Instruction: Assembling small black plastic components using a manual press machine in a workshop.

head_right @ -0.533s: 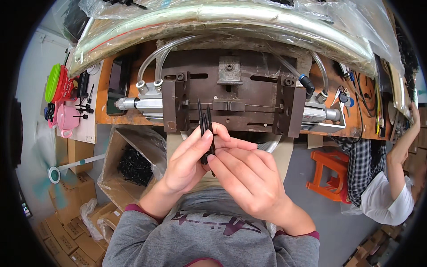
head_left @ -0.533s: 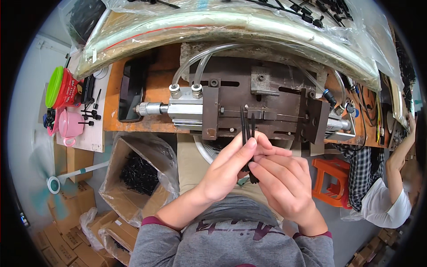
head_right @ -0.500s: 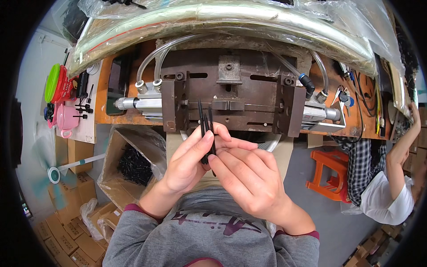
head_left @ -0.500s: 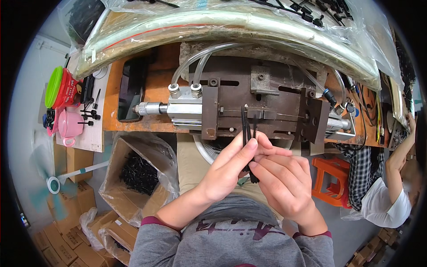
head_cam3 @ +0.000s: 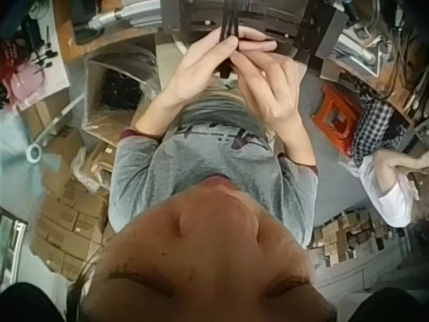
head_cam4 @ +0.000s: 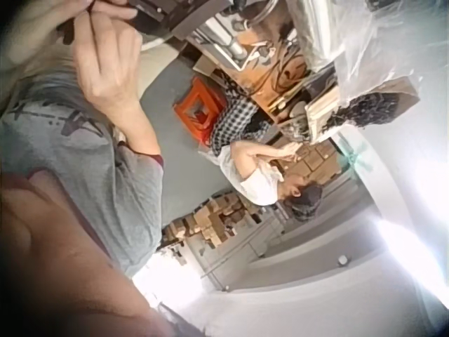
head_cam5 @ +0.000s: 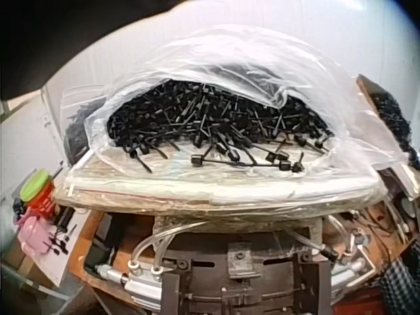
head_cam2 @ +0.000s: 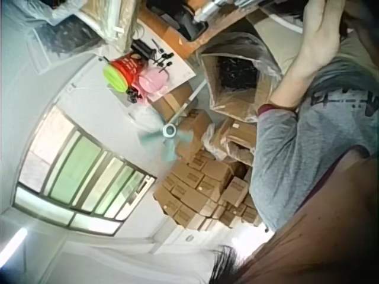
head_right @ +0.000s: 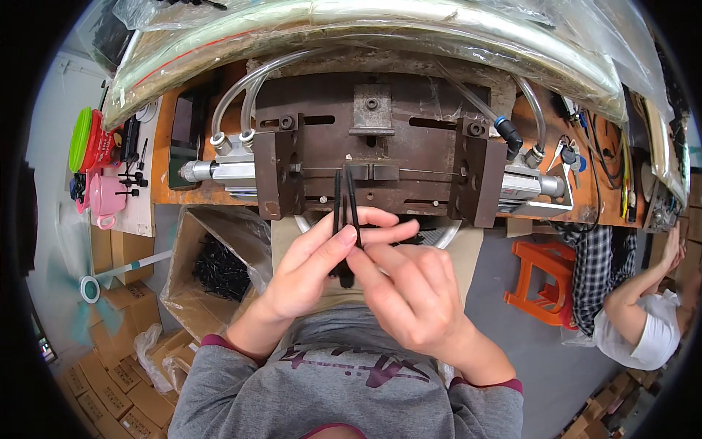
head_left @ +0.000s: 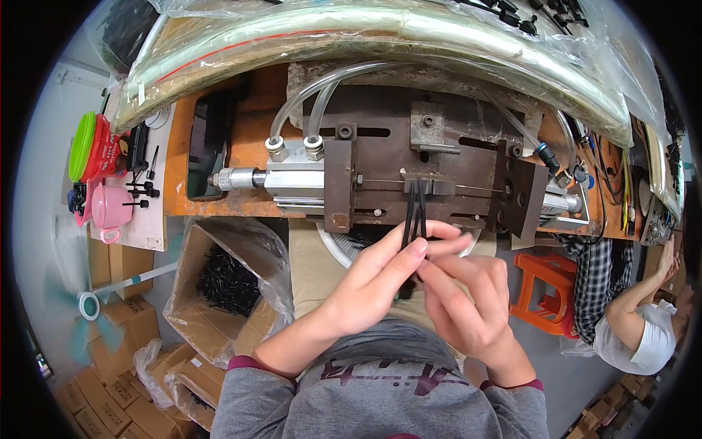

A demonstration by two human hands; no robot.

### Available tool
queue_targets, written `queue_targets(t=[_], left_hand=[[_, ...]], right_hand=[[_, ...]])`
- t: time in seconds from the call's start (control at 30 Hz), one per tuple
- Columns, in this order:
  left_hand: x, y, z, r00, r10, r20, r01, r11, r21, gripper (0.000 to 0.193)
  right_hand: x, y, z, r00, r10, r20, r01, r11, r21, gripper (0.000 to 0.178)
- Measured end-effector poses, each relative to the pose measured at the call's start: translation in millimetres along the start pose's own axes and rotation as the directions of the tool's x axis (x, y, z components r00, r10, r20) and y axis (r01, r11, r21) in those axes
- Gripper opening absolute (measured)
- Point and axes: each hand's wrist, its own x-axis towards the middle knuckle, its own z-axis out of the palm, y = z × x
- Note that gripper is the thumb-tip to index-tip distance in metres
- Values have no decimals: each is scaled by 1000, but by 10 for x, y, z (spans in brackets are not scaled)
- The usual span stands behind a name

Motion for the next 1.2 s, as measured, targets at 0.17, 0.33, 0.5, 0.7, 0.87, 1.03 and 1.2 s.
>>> queue_targets(t=[0.17,0.33,0.5,0.7,0.87,1.03,1.2], left_hand=[[-172,105,16,971,124,-203,-24,901,433,26],[-284,154,9,935,293,-199,-167,861,481,22],[-310,84,-73,909,349,-228,-306,930,202,25],[-255,122,-83,896,422,-138,-405,904,133,25],[-210,188,-43,910,377,-172,-354,923,148,22],[-148,177,-29,901,394,-180,-391,919,54,20],[-114,146,5,935,335,-117,-346,934,-91,20]], right_hand=[[6,87,11,992,125,33,-126,992,28,36],[87,118,107,987,77,139,-72,997,-39,29],[219,76,127,988,28,149,6,975,-224,26],[267,58,105,982,34,185,19,960,-279,25],[275,18,63,968,51,245,34,942,-333,27],[313,31,34,982,18,186,29,968,-251,31],[175,-2,22,994,-107,-2,106,987,120,35]])
